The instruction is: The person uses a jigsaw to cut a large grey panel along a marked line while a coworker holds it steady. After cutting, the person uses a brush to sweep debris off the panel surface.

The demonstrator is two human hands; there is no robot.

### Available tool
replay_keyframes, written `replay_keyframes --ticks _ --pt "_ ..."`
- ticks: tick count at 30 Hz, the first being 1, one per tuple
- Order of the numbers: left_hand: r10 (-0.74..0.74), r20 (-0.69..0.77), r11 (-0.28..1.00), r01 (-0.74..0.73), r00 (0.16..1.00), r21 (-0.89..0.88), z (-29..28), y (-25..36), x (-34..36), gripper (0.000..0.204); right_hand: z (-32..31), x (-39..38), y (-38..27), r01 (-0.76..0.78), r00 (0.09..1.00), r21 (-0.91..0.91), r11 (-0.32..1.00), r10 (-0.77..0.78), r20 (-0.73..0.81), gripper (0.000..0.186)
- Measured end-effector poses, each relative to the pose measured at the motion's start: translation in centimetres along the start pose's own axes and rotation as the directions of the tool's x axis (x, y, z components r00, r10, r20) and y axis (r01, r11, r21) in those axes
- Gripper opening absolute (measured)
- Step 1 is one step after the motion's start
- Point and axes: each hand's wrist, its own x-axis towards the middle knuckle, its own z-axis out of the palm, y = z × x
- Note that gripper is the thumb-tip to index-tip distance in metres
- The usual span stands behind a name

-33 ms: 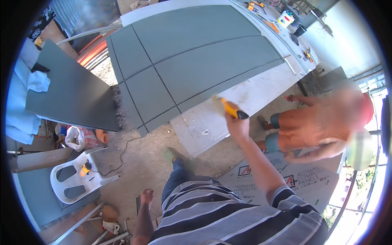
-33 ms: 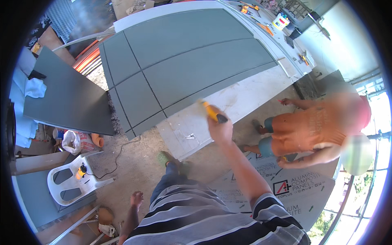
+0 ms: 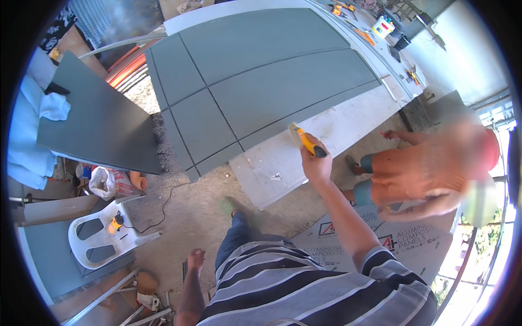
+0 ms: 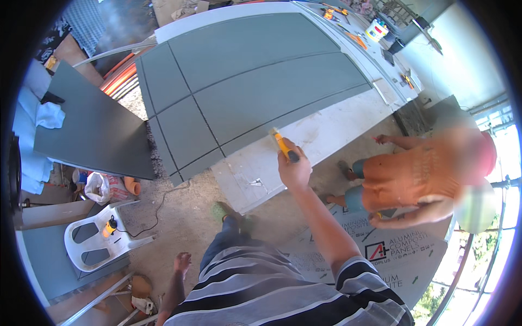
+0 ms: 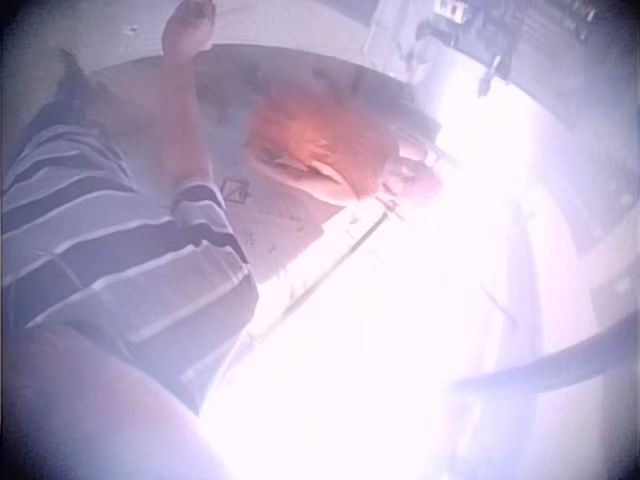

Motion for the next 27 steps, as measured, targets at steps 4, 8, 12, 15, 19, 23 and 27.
replay_keyframes --ticks 4,8,12,15,19,23,27 --pt "0.128 -0.036 0.985 -0.123 0.991 0.118 -1.6 5.3 0.8 0.041 8.6 -5.9 -2.2 0.477 0.779 -0.227 0.849 -0.288 0.557 0.052" --pt "0.219 -0.04 0.972 -0.215 0.975 0.092 -3.8 9.7 1.9 0.04 10.7 -11.9 -8.8 0.279 0.47 0.309 0.909 -0.41 0.782 0.05" --pt "0.412 -0.081 0.903 -0.395 0.908 0.169 -8.1 12.4 5.8 0.038 6.8 -7.7 -10.9 0.311 0.716 0.455 0.835 -0.52 0.466 0.038" --pt "0.429 -0.018 0.894 -0.422 0.903 0.15 -10.1 18.4 8.7 0.038 6.4 -3.9 -8.9 0.371 0.918 0.071 0.926 -0.377 0.121 0.034" --pt "0.53 0.058 0.848 -0.531 0.846 -0.012 -13.7 27.3 15.5 0.036 13.6 -7.8 -6.4 0.252 0.943 0.074 0.965 -0.262 0.205 0.03" --pt "0.606 0.155 0.794 -0.581 0.78 -0.18 -15.4 36.3 21.1 0.029 18.7 -13.2 -10.8 -0.275 0.686 -0.116 0.954 0.279 0.672 0.034" --pt "0.588 0.136 0.773 -0.505 0.797 -0.384 -17.6 42.6 27.0 0.026 19.4 -6.6 -19.7 0.018 0.899 0.155 0.988 -0.084 0.43 0.03"
